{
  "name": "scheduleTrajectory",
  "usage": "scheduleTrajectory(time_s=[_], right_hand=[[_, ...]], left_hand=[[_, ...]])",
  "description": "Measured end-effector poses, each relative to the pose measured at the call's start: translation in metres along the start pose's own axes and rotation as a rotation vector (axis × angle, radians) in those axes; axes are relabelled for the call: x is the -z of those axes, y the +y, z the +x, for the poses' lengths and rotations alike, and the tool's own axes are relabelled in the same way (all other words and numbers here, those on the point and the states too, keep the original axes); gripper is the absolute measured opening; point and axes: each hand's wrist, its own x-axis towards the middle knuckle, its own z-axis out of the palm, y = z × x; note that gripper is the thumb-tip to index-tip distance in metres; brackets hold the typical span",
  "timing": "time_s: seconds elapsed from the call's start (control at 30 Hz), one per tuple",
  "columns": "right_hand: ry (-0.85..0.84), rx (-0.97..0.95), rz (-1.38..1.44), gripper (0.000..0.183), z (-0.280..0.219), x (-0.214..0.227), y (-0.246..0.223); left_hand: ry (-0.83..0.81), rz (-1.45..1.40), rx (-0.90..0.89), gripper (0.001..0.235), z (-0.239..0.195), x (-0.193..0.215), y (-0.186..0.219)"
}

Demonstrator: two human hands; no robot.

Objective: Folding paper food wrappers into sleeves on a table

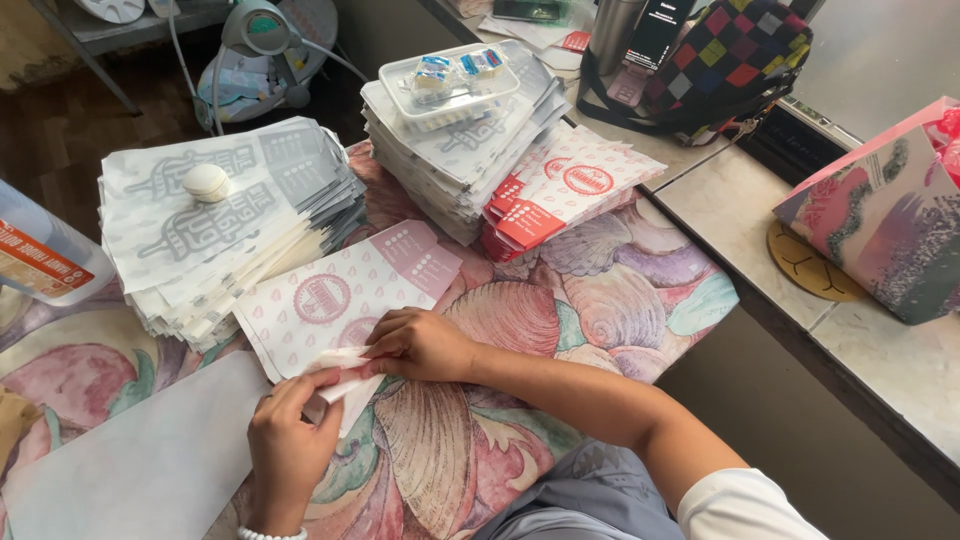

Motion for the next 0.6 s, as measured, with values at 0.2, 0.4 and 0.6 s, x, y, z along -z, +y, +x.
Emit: scheduleTrajectory(time_s=[0.2,0.4,0.6], right_hand=[[0.037,-0.023,0.010,0.023,0.003,0.000,-0.004],[0.054,-0.078,0.043,0.026,0.001,-0.001,-0.002],[-0.024,-0.027,0.000,0.024,-0.001,0.000,0.000]], left_hand=[[-0.009,0.049,-0.073,0.006,-0.003,-0.002,-0.001],[-0.003,-0.088,0.064,0.007,-0.003,-0.003,0.005],[0.012,-0.106,0.185,0.007,-0.006,-0.008,0.002]])
